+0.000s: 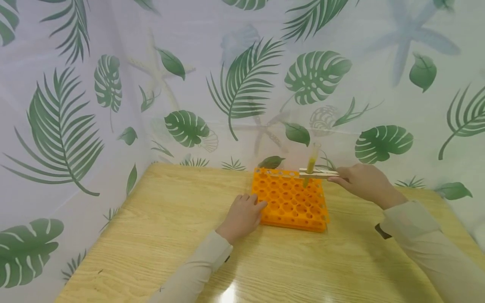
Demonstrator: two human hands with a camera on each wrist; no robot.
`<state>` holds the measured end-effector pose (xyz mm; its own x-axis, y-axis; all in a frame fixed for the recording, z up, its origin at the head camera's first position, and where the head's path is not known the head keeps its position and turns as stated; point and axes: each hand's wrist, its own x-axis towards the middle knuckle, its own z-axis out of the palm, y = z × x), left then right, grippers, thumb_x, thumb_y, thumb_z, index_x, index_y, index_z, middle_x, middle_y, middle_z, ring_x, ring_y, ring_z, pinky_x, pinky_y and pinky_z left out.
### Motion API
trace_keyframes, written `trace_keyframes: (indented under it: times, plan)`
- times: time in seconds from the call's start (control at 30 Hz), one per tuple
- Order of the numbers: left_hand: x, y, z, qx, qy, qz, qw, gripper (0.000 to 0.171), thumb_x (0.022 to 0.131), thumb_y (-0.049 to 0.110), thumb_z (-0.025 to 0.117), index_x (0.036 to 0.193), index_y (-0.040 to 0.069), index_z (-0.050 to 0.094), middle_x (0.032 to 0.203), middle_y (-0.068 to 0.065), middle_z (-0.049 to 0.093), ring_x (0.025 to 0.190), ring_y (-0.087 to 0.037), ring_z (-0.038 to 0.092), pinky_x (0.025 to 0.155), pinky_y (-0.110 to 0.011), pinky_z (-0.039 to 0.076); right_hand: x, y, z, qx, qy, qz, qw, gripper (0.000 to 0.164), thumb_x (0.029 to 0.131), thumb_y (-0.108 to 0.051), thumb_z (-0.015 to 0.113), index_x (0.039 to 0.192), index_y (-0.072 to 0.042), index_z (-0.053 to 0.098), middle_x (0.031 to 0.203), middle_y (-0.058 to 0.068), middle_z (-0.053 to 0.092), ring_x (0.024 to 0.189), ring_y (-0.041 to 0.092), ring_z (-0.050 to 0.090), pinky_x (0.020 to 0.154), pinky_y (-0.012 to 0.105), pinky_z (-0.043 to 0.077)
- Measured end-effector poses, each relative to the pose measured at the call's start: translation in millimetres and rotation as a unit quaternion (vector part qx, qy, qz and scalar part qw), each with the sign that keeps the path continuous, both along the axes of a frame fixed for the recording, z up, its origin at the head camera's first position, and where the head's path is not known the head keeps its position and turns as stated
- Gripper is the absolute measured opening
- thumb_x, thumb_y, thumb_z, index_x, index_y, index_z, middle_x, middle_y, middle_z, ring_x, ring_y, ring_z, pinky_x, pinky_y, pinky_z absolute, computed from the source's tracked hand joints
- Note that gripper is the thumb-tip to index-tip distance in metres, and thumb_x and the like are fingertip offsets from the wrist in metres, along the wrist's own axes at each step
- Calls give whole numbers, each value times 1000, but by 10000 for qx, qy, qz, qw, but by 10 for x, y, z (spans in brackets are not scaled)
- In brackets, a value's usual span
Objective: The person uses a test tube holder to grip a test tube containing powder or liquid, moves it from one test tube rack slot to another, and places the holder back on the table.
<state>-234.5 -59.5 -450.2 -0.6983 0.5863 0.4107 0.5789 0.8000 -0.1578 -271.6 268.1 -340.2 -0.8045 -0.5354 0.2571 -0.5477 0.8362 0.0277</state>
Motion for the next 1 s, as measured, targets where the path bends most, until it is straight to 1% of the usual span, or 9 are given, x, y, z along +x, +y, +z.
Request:
trace_keyframes:
  times: [0.27, 0.43, 0.63, 1.0]
  plan:
    - [-3, -6, 9, -61, 34, 16, 10000, 16, 89, 23, 59, 105, 22, 59, 83, 2, 54, 68, -15, 46, 65, -27, 39, 36, 39, -38, 17, -54, -45, 10000, 40, 91, -41, 57, 65, -17, 39, 52, -7, 27, 46, 6, 26, 47, 23, 23]
    - [5, -5, 21, -57, 77, -10, 10000, 16, 88, 24, 60, 105, 22, 59, 82, 2, 54, 67, -15, 47, 64, -26, 38, 48, 78, -84, 14, 12, -10, 10000, 39, 90, -42, 57, 65, -17, 39, 52, -7, 27, 46, 6, 25, 47, 23, 23]
    - [-2, -1, 17, -39, 81, -23, 10000, 16, 89, 24, 60, 104, 22, 59, 82, 2, 53, 68, -15, 47, 64, -27, 38, 71, 97, -110, -45, 184, 92, 9998, 39, 88, -39, 61, 64, -18, 38, 51, -9, 24, 46, 4, 22, 46, 22, 22]
    - [11, -2, 9, -65, 97, 7, 9999, 18, 88, 24, 59, 106, 23, 59, 83, 2, 54, 69, -14, 48, 66, -27, 40, 106, 168, -174, 8, 406, 193, 9990, 40, 87, -39, 62, 63, -18, 37, 51, -10, 22, 45, 3, 20, 46, 21, 20]
